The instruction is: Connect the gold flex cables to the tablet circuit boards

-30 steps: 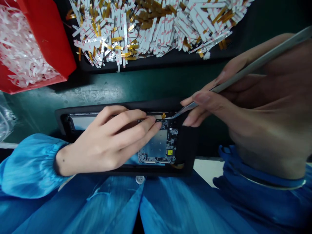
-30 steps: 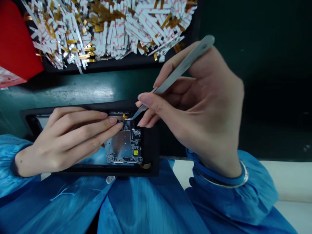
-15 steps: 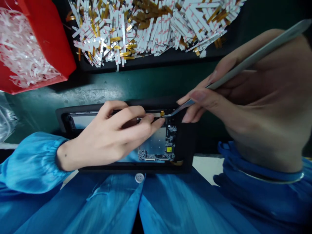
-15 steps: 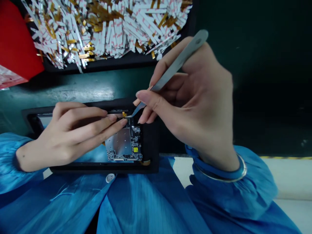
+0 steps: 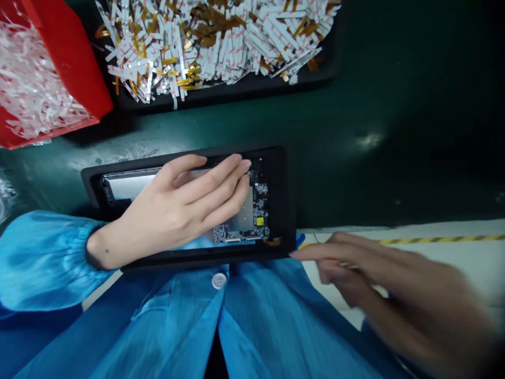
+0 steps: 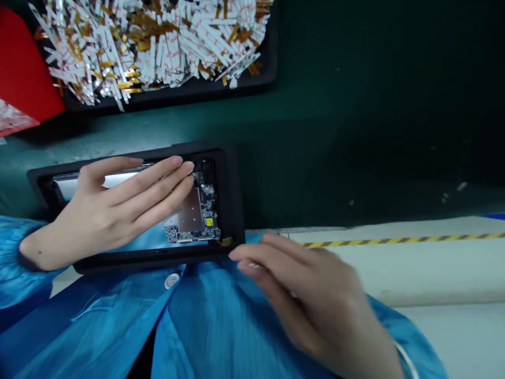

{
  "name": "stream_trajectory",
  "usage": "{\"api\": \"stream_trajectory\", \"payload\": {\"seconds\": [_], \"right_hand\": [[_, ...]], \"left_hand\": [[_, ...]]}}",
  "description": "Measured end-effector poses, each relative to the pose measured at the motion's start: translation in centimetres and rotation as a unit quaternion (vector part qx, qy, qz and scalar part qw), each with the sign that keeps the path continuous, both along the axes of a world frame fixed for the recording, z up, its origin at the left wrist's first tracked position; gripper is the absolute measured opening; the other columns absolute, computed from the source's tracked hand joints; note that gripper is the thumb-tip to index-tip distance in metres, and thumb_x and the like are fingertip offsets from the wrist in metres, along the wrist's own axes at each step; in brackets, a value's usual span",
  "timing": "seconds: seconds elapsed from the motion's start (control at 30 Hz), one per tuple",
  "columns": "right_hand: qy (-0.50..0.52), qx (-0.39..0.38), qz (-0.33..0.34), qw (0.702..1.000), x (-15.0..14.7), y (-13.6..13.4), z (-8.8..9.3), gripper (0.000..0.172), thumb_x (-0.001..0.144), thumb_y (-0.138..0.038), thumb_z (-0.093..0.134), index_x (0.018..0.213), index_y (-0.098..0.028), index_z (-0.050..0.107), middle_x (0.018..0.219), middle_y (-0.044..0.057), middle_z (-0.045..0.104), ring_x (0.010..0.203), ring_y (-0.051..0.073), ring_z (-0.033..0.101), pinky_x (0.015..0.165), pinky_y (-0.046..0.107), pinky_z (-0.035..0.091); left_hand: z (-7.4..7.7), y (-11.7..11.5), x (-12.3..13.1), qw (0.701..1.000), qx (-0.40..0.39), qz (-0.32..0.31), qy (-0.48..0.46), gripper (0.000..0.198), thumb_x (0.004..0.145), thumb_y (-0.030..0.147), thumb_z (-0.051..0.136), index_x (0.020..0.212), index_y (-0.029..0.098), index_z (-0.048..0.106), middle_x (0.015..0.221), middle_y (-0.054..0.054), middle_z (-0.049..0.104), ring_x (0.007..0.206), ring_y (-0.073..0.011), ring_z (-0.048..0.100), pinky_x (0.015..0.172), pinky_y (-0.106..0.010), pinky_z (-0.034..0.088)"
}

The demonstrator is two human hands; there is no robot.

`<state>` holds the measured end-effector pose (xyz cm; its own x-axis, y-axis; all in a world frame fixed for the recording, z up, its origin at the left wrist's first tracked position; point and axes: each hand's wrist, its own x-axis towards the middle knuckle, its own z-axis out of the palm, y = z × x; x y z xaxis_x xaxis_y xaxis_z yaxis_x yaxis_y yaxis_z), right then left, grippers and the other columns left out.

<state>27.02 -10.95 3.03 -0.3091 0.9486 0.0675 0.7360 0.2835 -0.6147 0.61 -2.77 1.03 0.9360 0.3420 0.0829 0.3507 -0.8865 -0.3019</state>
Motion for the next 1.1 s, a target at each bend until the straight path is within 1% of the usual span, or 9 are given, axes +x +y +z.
{"api": "stream_trajectory", "payload": {"seconds": [0.1,0.2,0.37,0.47,0.53,0.67,0.87,1.0,1.1], "right_hand": [[-0.085,0.027,0.062,0.994,-1.2,-2.5,-0.3,0.026,0.102,-0.023,0.045,0.100,-0.017,0.071,0.079,0.003,0.074,0.054,0.012,0.067,0.042,0.026,0.047],[-0.114,0.090,0.004,0.989,-2.6,-4.2,-1.8,0.015,0.096,-0.019,0.058,0.102,-0.014,0.070,0.074,0.001,0.072,0.048,0.009,0.060,0.040,0.026,0.041],[-0.011,0.101,-0.137,0.985,-4.4,-4.9,-4.1,0.010,0.086,-0.019,0.073,0.094,-0.015,0.068,0.069,-0.002,0.065,0.047,0.005,0.053,0.046,0.019,0.044],[0.033,0.107,-0.163,0.980,-5.1,-4.7,-4.6,0.011,0.084,-0.013,0.074,0.090,-0.018,0.066,0.070,-0.004,0.063,0.047,0.005,0.052,0.046,0.019,0.046],[0.064,0.121,-0.153,0.979,-5.2,-4.7,-5.0,0.014,0.083,-0.011,0.074,0.087,-0.019,0.063,0.072,-0.003,0.063,0.049,0.006,0.052,0.046,0.019,0.047],[0.063,0.169,-0.122,0.976,-4.9,-4.9,-5.7,0.015,0.082,-0.012,0.074,0.088,-0.021,0.064,0.076,0.000,0.068,0.060,0.011,0.064,0.053,0.023,0.053],[0.037,0.202,-0.059,0.977,-3.7,-5.1,-6.3,0.022,0.081,-0.006,0.073,0.096,-0.021,0.069,0.083,0.001,0.072,0.066,0.013,0.068,0.058,0.024,0.057],[0.011,0.229,0.016,0.973,-2.2,-5.2,-6.9,0.021,0.085,-0.011,0.071,0.103,-0.021,0.071,0.092,0.000,0.074,0.067,0.012,0.068,0.060,0.024,0.058],[-0.016,0.246,0.049,0.968,-1.5,-4.9,-7.1,0.025,0.082,-0.015,0.074,0.107,-0.019,0.072,0.095,0.002,0.075,0.068,0.013,0.068,0.062,0.025,0.059]], "left_hand": [[0.1,-0.5,0.4,1.000,-0.003,0.006,-0.009,0.032,0.098,0.005,0.047,0.128,0.008,0.057,0.137,-0.011,0.064,0.127,-0.0199,0.061,0.092,-0.034,0.057],[-0.2,-0.5,0.1,0.997,-0.047,0.021,-0.056,0.032,0.100,0.010,0.048,0.131,0.008,0.054,0.137,-0.009,0.064,0.125,-0.0213,0.061,0.092,-0.039,0.053],[-0.6,0.8,-0.1,0.963,-0.146,0.168,-0.153,0.019,0.101,0.023,0.052,0.120,0.020,0.056,0.106,0.003,0.073,0.104,-0.0160,0.059,0.084,-0.035,0.047],[-0.5,1.4,0.6,0.954,-0.154,0.199,-0.162,0.017,0.100,0.027,0.054,0.113,0.017,0.058,0.100,0.003,0.070,0.100,-0.0155,0.057,0.086,-0.034,0.047],[-0.5,1.5,1.1,0.957,-0.155,0.191,-0.151,0.022,0.103,0.030,0.046,0.113,0.015,0.059,0.098,0.001,0.069,0.101,-0.0173,0.057,0.087,-0.036,0.048],[-0.4,1.2,1.5,0.972,-0.117,0.180,-0.093,0.038,0.107,0.027,0.025,0.112,0.013,0.060,0.100,-0.004,0.066,0.104,-0.0214,0.058,0.085,-0.041,0.051],[0.3,0.7,0.9,0.982,-0.040,0.182,-0.014,0.035,0.107,0.030,0.029,0.111,0.011,0.057,0.097,-0.005,0.063,0.099,-0.0207,0.059,0.080,-0.039,0.053],[1.3,-0.3,1.4,0.984,-0.064,0.164,-0.024,0.036,0.107,0.027,0.024,0.115,0.010,0.055,0.095,-0.005,0.061,0.103,-0.0232,0.060,0.082,-0.043,0.053],[1.6,-1.5,2.2,0.984,-0.133,0.082,-0.089,0.034,0.105,0.025,0.027,0.105,0.012,0.059,0.099,-0.006,0.063,0.097,-0.0244,0.064,0.075,-0.040,0.053]]}}
